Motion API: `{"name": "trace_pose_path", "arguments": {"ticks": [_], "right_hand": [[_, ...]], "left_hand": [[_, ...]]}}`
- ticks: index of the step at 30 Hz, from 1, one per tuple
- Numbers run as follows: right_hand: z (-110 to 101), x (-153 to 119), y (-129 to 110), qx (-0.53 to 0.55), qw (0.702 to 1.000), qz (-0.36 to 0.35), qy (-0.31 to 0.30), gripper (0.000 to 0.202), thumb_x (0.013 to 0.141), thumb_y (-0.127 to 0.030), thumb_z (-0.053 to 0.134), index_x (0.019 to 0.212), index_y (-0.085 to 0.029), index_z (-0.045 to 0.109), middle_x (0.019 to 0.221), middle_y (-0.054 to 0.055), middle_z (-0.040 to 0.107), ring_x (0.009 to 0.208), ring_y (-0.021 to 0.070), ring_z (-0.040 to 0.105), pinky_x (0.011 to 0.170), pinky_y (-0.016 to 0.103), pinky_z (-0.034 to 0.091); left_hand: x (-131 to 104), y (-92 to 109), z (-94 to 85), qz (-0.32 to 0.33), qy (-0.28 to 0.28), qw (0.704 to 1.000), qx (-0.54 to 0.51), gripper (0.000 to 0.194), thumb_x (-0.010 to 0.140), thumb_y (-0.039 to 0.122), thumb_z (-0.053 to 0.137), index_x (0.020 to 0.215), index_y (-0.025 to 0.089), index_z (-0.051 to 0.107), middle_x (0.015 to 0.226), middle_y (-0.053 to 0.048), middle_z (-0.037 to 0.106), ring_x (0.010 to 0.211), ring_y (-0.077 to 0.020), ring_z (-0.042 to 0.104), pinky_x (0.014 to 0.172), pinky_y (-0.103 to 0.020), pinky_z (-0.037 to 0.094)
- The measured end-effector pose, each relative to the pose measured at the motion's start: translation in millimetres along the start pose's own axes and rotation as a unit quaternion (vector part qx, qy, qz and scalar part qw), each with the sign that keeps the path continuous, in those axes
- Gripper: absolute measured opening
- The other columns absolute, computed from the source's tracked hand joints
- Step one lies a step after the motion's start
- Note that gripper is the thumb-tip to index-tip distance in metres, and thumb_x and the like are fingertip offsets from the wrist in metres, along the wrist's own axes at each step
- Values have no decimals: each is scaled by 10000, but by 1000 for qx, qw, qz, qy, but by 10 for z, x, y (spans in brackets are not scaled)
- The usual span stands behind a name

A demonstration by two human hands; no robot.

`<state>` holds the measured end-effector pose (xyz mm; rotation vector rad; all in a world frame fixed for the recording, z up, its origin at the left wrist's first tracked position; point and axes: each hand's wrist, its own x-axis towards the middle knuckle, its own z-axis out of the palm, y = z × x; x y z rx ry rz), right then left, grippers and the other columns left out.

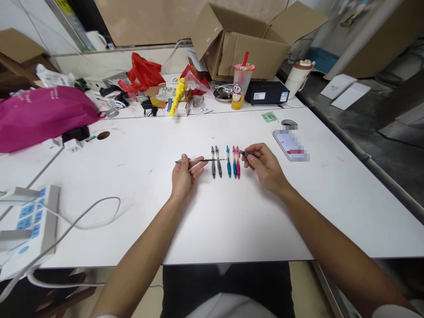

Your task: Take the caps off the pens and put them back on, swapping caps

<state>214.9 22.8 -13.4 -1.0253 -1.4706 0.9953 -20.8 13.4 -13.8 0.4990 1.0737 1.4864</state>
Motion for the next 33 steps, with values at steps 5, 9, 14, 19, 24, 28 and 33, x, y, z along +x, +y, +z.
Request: {"name": "trace_pose_path", "arguments": {"ticks": [5,9,14,19,24,28,33], "right_hand": [[145,-59,35,-81,994,44,-53,273,930,-411,653,1099,-207,718,815,14,624,704,149,536,644,305,450],[247,-114,63,-95,993,48,-49,271,907,-435,678,1007,-201,773,728,0,600,634,135,474,601,301,398],[309,-138,66,-90,993,71,-25,310,853,-464,736,984,-193,808,664,-6,585,596,126,423,567,295,354],[327,-134,86,-89,993,74,-18,346,839,-508,743,951,-189,813,628,-11,566,576,122,406,545,291,336],[202,-67,126,-100,994,50,8,348,841,-530,741,907,-195,809,646,0,578,595,133,433,547,293,356],[80,-5,113,-101,994,41,29,352,830,-536,753,889,-196,817,670,17,608,625,144,464,548,290,369],[59,2,88,-95,994,38,26,334,824,-522,767,898,-201,823,650,8,601,604,135,443,546,293,364]], "left_hand": [[-30,-75,18,10,-23,999,30,330,999,480,592,888,175,530,1068,-159,785,830,-184,797,649,-209,615],[-75,-137,43,20,-46,997,60,366,966,525,626,925,172,542,1105,-178,776,878,-213,797,644,-234,615],[-123,-158,70,18,-58,995,83,392,932,549,663,976,179,541,1119,-172,775,905,-228,794,612,-237,606],[-144,-157,92,5,-72,994,85,379,928,542,673,951,187,540,1106,-163,780,910,-229,791,595,-231,603],[-64,-36,41,21,-14,998,55,326,969,487,638,892,173,597,1168,-151,760,1034,-221,761,587,-200,582],[16,90,-27,49,37,998,19,329,950,496,666,896,175,619,1151,-107,746,1017,-184,756,578,-167,554],[3,101,-17,35,18,999,11,311,933,476,697,908,175,621,1093,-85,747,983,-163,759,588,-153,553]]}}
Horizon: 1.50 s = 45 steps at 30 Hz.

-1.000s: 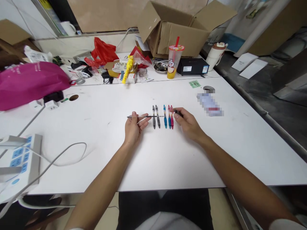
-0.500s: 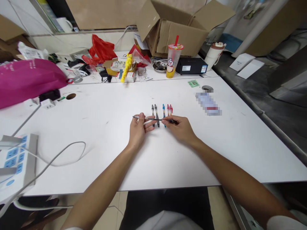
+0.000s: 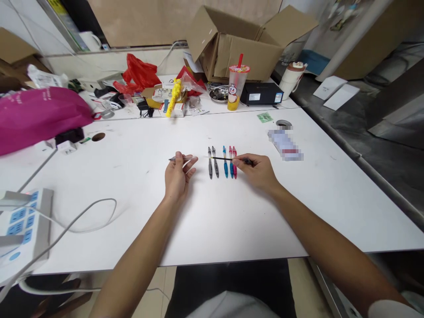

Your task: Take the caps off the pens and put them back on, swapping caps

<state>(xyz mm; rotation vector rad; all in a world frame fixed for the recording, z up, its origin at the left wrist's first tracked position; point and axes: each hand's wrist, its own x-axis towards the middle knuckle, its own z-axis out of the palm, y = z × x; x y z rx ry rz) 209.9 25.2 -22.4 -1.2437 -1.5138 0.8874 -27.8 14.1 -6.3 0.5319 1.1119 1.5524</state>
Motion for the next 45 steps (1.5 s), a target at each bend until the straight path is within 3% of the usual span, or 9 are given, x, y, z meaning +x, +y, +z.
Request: {"name": "trace_pose_path", "arguments": {"ticks": [11,15,17,23,31,34,39,42,45], "right_hand": [[179,-113,-1,-13,997,22,-77,391,844,-568,739,919,-191,810,613,-15,556,553,118,398,520,289,313],[154,-118,-53,-23,995,-2,-97,428,952,-583,600,1113,-223,768,716,-1,624,605,136,479,578,296,402],[105,-97,-57,-25,996,-20,-87,424,992,-565,536,1121,-232,765,823,27,693,665,153,550,638,315,463],[23,-68,-28,-43,994,-9,-97,320,889,-464,719,1110,-252,812,1043,73,795,877,227,692,789,390,554],[88,-105,-51,-35,991,-27,-130,302,905,-431,698,1122,-253,811,1043,70,797,851,218,683,750,368,540],[109,-117,-38,-52,989,-45,-132,301,922,-396,671,1147,-244,800,957,61,772,772,189,636,706,344,512],[157,-143,-29,-20,989,-57,-134,393,927,-342,649,1302,-228,681,947,41,718,713,153,593,662,308,491],[188,-160,-39,29,992,3,-120,296,923,-464,673,1070,-208,698,882,41,730,662,152,615,620,299,487],[208,-174,-53,2,990,35,-137,438,983,-567,546,787,-197,675,657,17,655,557,142,540,573,304,434]], "left_hand": [[-170,-229,131,-62,-92,994,12,291,955,446,676,967,175,571,1021,-100,770,842,-175,789,610,-197,591],[-163,-220,132,-68,-76,995,5,268,980,439,640,963,183,560,1037,-104,770,833,-168,790,596,-187,585],[-139,-190,122,-61,-62,996,1,262,984,436,636,961,186,561,1044,-101,768,837,-167,790,596,-183,582],[-107,-167,98,-55,-57,997,0,258,990,427,629,974,184,544,1029,-93,765,839,-163,791,582,-170,565],[-155,-233,98,-53,-83,995,17,298,956,460,671,984,190,548,1029,-96,766,845,-172,789,592,-188,564],[-166,-263,105,-52,-87,995,23,315,934,465,698,993,192,552,1036,-95,766,842,-176,788,599,-199,569],[-180,-285,109,-43,-89,993,60,289,938,448,694,1010,181,611,1051,-104,772,932,-191,778,592,-194,576],[-185,-272,104,-43,-105,990,85,300,946,433,686,1091,175,638,1120,-121,768,979,-209,771,538,-191,565],[-184,-251,99,-33,-117,988,93,338,935,411,707,1168,176,643,1162,-132,763,991,-216,771,548,-191,571]]}}
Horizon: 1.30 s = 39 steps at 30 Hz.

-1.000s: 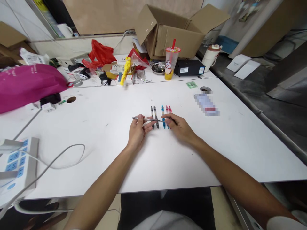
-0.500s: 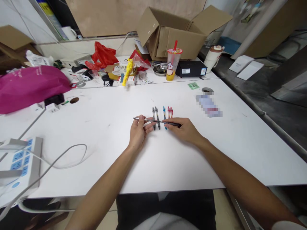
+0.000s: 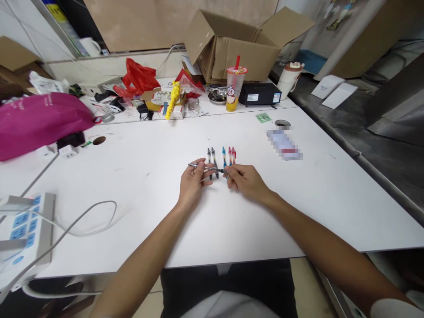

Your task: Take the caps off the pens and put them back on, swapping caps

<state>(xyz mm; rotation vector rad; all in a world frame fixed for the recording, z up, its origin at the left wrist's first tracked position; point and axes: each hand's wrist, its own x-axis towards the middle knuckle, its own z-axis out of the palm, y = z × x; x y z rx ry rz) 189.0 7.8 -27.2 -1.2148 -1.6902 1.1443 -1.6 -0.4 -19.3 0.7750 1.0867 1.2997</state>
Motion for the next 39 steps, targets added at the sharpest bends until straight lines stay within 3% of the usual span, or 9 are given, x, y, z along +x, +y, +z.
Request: {"name": "trace_pose_path", "arguments": {"ticks": [2,6,11,17,21,26,29,39], "right_hand": [[12,-1,-6,-22,999,-10,21,421,991,-564,532,854,-199,691,665,7,631,579,145,520,583,306,417],[26,3,-6,12,998,-54,36,308,972,-478,592,1133,-219,637,959,43,690,774,166,591,684,309,462],[18,2,-12,-2,1000,-23,18,357,998,-526,526,972,-200,670,740,6,606,627,146,496,615,308,411],[32,3,-38,-12,1000,-9,-6,337,994,-514,521,882,-211,618,742,5,597,653,155,513,637,312,414],[57,9,-18,8,1000,-25,-10,244,949,-457,612,1007,-220,607,885,20,647,761,166,567,708,316,442],[63,8,-4,8,1000,-23,-3,276,928,-484,635,1005,-219,635,919,35,673,775,170,580,726,326,452],[56,0,-32,-9,1000,-3,-28,347,982,-515,540,874,-205,655,822,30,666,704,160,550,695,324,436],[83,-12,-44,-11,1000,-5,-10,274,961,-486,592,966,-216,640,812,10,628,709,160,532,678,315,422]], "left_hand": [[6,6,-9,9,2,1000,-4,365,919,402,730,1194,182,631,1174,-135,763,991,-218,774,566,-193,579],[28,-14,-29,19,19,999,-23,350,900,391,754,1131,185,591,1157,-135,771,948,-212,783,573,-191,580],[35,-49,-29,26,8,999,-26,353,879,435,769,1021,182,569,1177,-144,764,925,-205,787,590,-193,588],[33,-63,-21,34,-11,999,-17,410,863,477,774,1040,189,542,1153,-134,771,887,-200,787,609,-224,604],[33,-70,-25,52,-10,999,-5,431,862,491,770,1055,192,528,1174,-150,765,912,-213,786,638,-252,615],[46,-80,-39,58,-6,998,11,409,876,498,754,1022,190,528,1164,-156,766,902,-209,785,645,-258,616],[56,-88,-50,62,-8,998,15,410,875,503,752,1030,193,533,1141,-144,770,890,-205,785,638,-253,613],[38,-61,-42,68,-1,997,32,389,890,499,732,1042,194,545,1092,-141,769,895,-215,781,634,-261,608]]}}
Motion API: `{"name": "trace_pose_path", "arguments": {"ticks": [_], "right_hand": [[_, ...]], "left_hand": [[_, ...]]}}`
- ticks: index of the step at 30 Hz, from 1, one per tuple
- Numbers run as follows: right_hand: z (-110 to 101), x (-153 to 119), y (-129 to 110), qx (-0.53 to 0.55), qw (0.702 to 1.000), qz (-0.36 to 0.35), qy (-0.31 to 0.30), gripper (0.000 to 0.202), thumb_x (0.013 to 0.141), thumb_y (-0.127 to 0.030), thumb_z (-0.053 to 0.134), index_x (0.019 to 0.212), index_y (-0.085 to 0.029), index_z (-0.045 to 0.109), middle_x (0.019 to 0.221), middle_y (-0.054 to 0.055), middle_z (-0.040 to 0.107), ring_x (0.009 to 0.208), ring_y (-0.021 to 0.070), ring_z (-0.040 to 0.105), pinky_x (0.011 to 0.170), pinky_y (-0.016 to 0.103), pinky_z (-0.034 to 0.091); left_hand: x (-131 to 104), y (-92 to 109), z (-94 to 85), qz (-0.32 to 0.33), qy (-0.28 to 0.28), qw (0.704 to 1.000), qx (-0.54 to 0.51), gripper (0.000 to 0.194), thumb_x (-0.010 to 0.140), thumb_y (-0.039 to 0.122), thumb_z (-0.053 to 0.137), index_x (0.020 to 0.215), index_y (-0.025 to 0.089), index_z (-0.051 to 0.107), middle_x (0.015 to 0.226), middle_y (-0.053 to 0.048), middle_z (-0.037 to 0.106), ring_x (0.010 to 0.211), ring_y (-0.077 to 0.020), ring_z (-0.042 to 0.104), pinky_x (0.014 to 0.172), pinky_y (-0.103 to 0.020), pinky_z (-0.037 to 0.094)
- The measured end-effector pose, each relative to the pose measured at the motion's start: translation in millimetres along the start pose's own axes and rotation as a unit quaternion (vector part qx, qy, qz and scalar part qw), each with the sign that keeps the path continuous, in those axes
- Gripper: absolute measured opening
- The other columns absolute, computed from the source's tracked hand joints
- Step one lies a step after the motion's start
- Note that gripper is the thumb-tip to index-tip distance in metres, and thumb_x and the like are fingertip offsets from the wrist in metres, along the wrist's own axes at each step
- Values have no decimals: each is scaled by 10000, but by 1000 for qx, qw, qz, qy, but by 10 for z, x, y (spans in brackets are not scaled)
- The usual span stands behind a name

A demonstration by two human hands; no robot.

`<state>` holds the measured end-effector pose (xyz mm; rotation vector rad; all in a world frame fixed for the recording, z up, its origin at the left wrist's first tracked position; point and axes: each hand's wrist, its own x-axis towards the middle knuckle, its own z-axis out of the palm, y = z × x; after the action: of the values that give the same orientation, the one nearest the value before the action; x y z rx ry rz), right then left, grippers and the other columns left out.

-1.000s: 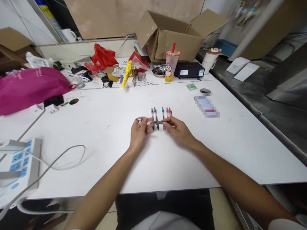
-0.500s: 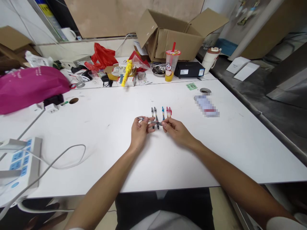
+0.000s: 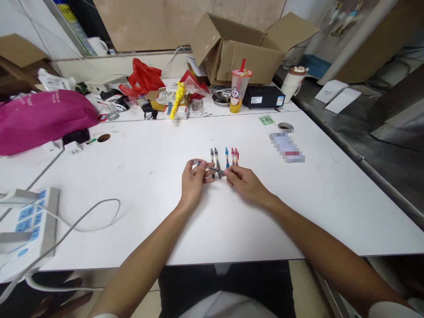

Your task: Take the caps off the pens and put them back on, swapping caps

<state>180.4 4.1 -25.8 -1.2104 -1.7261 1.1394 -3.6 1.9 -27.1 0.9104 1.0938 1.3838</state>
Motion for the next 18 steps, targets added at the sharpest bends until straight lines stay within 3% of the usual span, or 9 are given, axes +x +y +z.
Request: {"name": "trace_pose_path", "arguments": {"ticks": [6,9,13,18], "right_hand": [[11,-22,-12,-9,1000,13,-12,313,970,-522,563,899,-223,619,724,-8,588,638,154,494,623,313,383],[11,-23,-20,0,1000,-5,4,284,944,-507,617,945,-223,624,776,-5,610,673,155,516,642,310,393],[14,-25,-29,-13,999,26,-27,373,1006,-533,492,894,-212,645,642,-35,500,579,138,435,583,303,353],[34,-46,-37,2,1000,6,-28,307,969,-510,582,944,-212,649,719,-24,573,626,133,479,595,290,363]], "left_hand": [[-15,27,5,-2,2,1000,4,392,878,504,743,1025,196,551,1046,-119,772,868,-205,778,635,-261,606],[-22,30,4,1,2,1000,6,397,875,512,743,1025,198,552,1039,-110,772,876,-202,777,635,-253,601],[-28,30,6,5,-5,1000,13,381,887,505,731,1023,199,550,1023,-98,771,848,-189,773,631,-245,594],[-30,27,1,20,-12,1000,8,363,899,499,718,1011,202,542,1002,-80,764,845,-169,760,671,-251,594]]}}
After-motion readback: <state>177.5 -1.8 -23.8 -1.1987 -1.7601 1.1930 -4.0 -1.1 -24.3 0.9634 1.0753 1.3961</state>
